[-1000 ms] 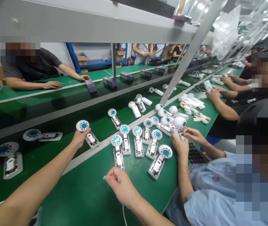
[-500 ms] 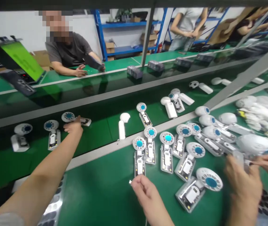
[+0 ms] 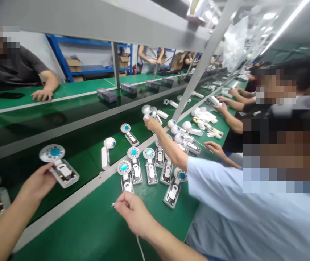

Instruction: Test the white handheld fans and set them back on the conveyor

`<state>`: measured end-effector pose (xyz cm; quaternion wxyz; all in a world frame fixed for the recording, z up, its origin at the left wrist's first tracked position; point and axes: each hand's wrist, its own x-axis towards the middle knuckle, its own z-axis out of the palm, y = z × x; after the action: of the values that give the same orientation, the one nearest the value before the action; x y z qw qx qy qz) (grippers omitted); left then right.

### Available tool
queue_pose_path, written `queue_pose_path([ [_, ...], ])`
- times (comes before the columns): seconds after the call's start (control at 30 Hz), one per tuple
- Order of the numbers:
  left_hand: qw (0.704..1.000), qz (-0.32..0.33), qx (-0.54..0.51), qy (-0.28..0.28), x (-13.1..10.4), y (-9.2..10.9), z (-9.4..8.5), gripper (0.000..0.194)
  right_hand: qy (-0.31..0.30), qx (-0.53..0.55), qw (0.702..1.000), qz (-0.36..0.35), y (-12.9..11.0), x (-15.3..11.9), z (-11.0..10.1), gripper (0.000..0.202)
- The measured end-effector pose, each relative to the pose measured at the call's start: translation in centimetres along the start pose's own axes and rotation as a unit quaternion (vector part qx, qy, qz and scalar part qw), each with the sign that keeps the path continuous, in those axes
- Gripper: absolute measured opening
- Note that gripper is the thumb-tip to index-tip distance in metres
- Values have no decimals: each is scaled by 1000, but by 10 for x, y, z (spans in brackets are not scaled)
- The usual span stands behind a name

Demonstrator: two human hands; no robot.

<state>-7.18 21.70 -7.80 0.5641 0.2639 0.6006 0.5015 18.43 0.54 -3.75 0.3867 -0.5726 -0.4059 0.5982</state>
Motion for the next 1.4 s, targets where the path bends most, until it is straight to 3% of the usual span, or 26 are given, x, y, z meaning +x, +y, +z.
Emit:
queue_pose_path([
  [0.07,992,-55,-76,-82,-31,-9,8,8,2,-7,1000,-22,-6,0,4,28],
  [0.13,985,-65,-91,-132,-55,-20,19,9,-3,-11,999,-39,-11,-2,9,23],
  [0.27,981,45,166,-89,-73,-48,51,45,-18,-30,998,-50,-14,-7,20,17],
  [0.33,948,133,284,-61,-78,-62,72,61,-19,-38,998,-54,-12,-11,23,16],
  [0.43,863,267,417,-96,-95,-81,105,71,-13,-34,998,-58,-6,-16,21,16],
  [0.5,814,301,484,-113,-110,-94,121,75,-5,-21,997,-67,-3,-20,18,19],
  [0.57,796,294,520,-97,-122,-106,127,80,1,-2,997,-73,0,-25,14,22],
  [0.67,826,257,495,-77,-123,-117,118,90,14,25,997,-68,5,-32,8,27],
  [0.77,905,150,389,-88,-111,-117,100,95,29,30,997,-60,9,-37,4,28],
  [0.83,936,80,325,-112,-103,-113,89,84,34,30,997,-55,12,-38,2,27],
  [0.97,950,-17,253,-183,-101,-98,69,43,41,18,998,-48,14,-36,2,26],
  [1.07,950,-83,184,-239,-116,-81,50,28,37,-13,998,-50,13,-34,5,23],
  [1.17,954,-119,75,-265,-139,-63,34,34,24,-72,995,-68,9,-33,11,19],
  [1.27,957,-153,-32,-242,-162,-50,25,47,18,-131,987,-96,2,-33,21,16],
  [1.4,978,-97,15,-183,-187,-41,24,49,-1,-173,977,-128,-8,-34,36,15],
])
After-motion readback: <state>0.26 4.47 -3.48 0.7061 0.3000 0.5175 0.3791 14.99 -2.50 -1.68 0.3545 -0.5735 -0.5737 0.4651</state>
